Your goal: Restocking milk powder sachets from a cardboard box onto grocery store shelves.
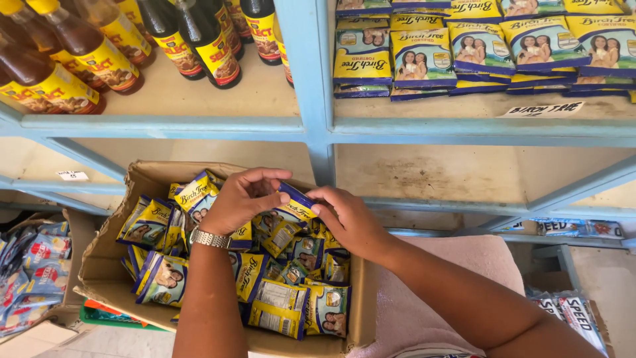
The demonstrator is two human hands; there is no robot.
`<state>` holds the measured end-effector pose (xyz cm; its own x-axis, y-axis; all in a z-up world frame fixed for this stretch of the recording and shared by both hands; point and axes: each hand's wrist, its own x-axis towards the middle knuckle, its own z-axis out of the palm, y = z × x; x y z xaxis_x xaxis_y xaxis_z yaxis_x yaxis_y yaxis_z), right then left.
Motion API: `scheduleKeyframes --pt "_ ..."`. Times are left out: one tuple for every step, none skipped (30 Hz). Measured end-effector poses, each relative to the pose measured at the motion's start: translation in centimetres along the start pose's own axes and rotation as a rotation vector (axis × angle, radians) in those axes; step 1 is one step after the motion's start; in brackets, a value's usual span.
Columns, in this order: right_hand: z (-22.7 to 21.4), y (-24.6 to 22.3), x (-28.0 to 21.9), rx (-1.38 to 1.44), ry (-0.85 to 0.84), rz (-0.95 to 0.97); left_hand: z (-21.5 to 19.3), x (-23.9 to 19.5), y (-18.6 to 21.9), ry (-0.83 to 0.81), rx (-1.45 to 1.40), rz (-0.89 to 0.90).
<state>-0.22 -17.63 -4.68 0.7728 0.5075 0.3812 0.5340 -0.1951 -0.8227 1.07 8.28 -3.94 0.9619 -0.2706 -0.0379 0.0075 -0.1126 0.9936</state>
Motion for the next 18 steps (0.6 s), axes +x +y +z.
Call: scheduleKeyframes --pt "0.1 0.1 0.0 0.001 0.005 -0.001 -0.1 -0.1 0.0 -0.003 0.004 0.001" --pt "0.2 0.3 0.0 -0.013 0.015 -0.009 -0.1 -0.1 0.0 0.020 0.189 0.102" --pt "0.2 0.5 -0.1 -0.027 0.026 -0.016 -0.1 -0.1 0.0 0.044 0.374 0.204" --pt "0.2 0.4 0.1 -0.027 0.029 -0.016 -0.1 0.1 0.1 0.041 0.375 0.205" --pt "0.2 0.3 0.2 -0.026 0.018 -0.014 0.0 0.3 0.2 0.007 0.207 0.114" --pt "0.2 0.3 0.1 -0.022 0.008 -0.009 0.2 0.3 0.2 -0.027 0.037 0.018" --pt "0.2 0.0 0.3 -0.021 0.010 -0.004 -0.1 0.4 -0.4 -0.030 0.036 0.015" --pt "0.2 -0.2 0.3 -0.024 0.011 0.007 -0.3 0.6 -1.0 -0.005 0.021 -0.038" --pt "0.2 -0.4 0.4 -0.027 0.013 0.018 -0.6 0.7 -1.7 0.020 0.006 -0.092" --pt "0.1 -0.6 0.5 -0.030 0.017 0.026 -0.7 1.0 -2.1 0.011 0.002 -0.095" --pt "0.0 -0.8 0.6 -0.029 0.003 0.033 -0.8 1.1 -2.6 0.016 0.056 -0.068" --pt "0.1 -1.0 0.7 -0.026 -0.016 0.039 -0.9 1.1 -3.0 0.026 0.108 -0.042" --pt "0.2 -0.5 0.4 -0.027 -0.017 0.047 -0.9 1.1 -3.5 0.022 0.103 -0.047" --pt "0.4 0.0 0.4 -0.040 0.003 0.020 -1.1 1.2 -3.9 0.015 0.106 -0.056" --pt "0.5 0.5 0.3 -0.054 0.022 -0.007 -1.2 1.3 -4.1 0.007 0.109 -0.065" --pt "0.7 0.7 0.3 -0.056 0.027 -0.009 -1.2 1.3 -4.0 0.004 0.111 -0.062" --pt "0.8 0.8 0.4 -0.067 0.045 -0.025 -1.1 1.4 -3.8 0.008 0.123 -0.063" --pt "0.9 1.0 0.3 -0.077 0.062 -0.039 -1.0 1.3 -3.6 0.012 0.135 -0.067"
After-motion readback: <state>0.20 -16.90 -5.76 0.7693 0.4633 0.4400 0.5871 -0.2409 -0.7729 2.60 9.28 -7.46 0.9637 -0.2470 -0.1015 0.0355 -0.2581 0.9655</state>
